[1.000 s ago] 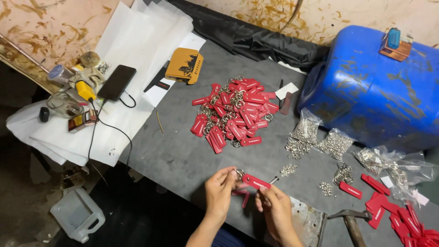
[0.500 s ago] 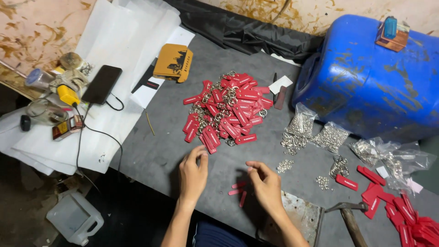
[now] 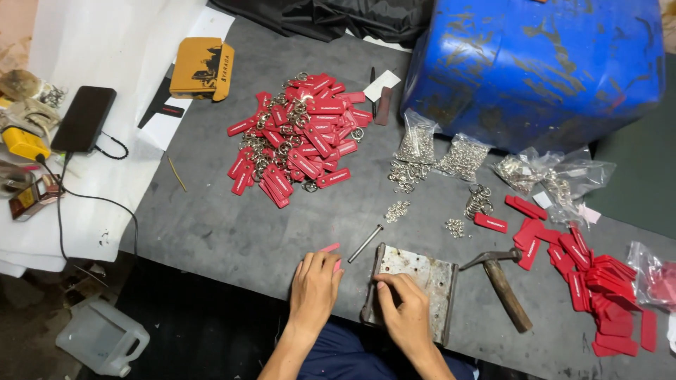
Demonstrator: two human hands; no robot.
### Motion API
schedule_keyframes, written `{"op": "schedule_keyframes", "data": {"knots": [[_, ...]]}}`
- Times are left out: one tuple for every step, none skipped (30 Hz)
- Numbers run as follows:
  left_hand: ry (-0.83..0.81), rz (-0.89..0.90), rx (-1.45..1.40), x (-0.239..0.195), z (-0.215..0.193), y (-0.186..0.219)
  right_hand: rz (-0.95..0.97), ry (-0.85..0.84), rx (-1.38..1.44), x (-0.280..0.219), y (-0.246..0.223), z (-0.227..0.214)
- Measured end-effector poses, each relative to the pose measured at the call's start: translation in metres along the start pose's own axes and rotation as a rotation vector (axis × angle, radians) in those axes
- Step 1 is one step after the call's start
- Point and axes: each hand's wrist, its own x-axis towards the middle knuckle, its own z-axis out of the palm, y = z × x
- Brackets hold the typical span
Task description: Assembling red leather tags by inserting rivets and hammering them on a metal block
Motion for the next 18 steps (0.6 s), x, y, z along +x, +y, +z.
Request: {"op": "schedule_keyframes", "data": {"knots": [[-0.003, 0.004, 0.000, -0.001, 0.000, 0.003, 0.003, 0.004, 0.000, -0.005, 0.001, -0.002], [0.038, -0.001, -0.052, -0.001, -0.001, 0.006, -0.013, 0.003, 0.015, -0.009, 0.001, -0.002], [0.078, -0.005, -0.104, -0.001, -0.003, 0.009, -0.029, 0.003, 0.030, -0.013, 0.001, -0.003], [0.077, -0.004, -0.103, -0.003, 0.002, 0.007, -0.028, 0.004, 0.032, -0.015, 0.002, -0.004], [0.078, 0.001, -0.075, -0.005, 0.007, 0.004, -0.037, 0.009, 0.045, -0.018, 0.002, -0.006], [0.080, 0.004, -0.046, -0.006, 0.012, 0.002, -0.048, 0.014, 0.058, -0.020, 0.002, -0.007], [0.081, 0.006, -0.045, -0.004, 0.008, 0.003, -0.049, 0.015, 0.059, -0.020, 0.002, -0.009], [0.100, 0.015, -0.083, -0.004, 0.005, 0.005, -0.017, 0.014, 0.076, -0.022, 0.001, -0.011], [0.119, 0.024, -0.122, -0.003, 0.001, 0.006, 0.015, 0.012, 0.093, -0.024, 0.001, -0.013], [0.115, 0.025, -0.121, -0.001, -0.002, 0.015, 0.019, 0.014, 0.094, -0.024, 0.001, -0.016], [0.044, -0.206, -0.363, 0.002, -0.006, 0.024, 0.061, 0.013, 0.107, -0.024, 0.000, -0.018], [-0.031, -0.440, -0.602, 0.004, -0.009, 0.033, 0.103, 0.011, 0.120, -0.024, 0.000, -0.021], [-0.034, -0.441, -0.601, 0.006, -0.022, 0.046, 0.106, 0.012, 0.120, -0.023, -0.001, -0.024], [-0.176, -0.528, -0.723, 0.008, -0.035, 0.059, 0.179, -0.027, 0.168, -0.022, -0.001, -0.027], [-0.319, -0.615, -0.842, 0.010, -0.048, 0.073, 0.251, -0.066, 0.215, -0.021, -0.002, -0.030], [-0.321, -0.614, -0.841, 0.007, -0.048, 0.075, 0.252, -0.064, 0.216, -0.020, -0.002, -0.032], [-0.326, -0.478, -0.816, 0.003, -0.047, 0.077, 0.290, -0.095, 0.281, -0.019, -0.002, -0.035], [-0.329, -0.344, -0.791, -0.001, -0.047, 0.080, 0.330, -0.128, 0.345, -0.018, -0.002, -0.038]]}}
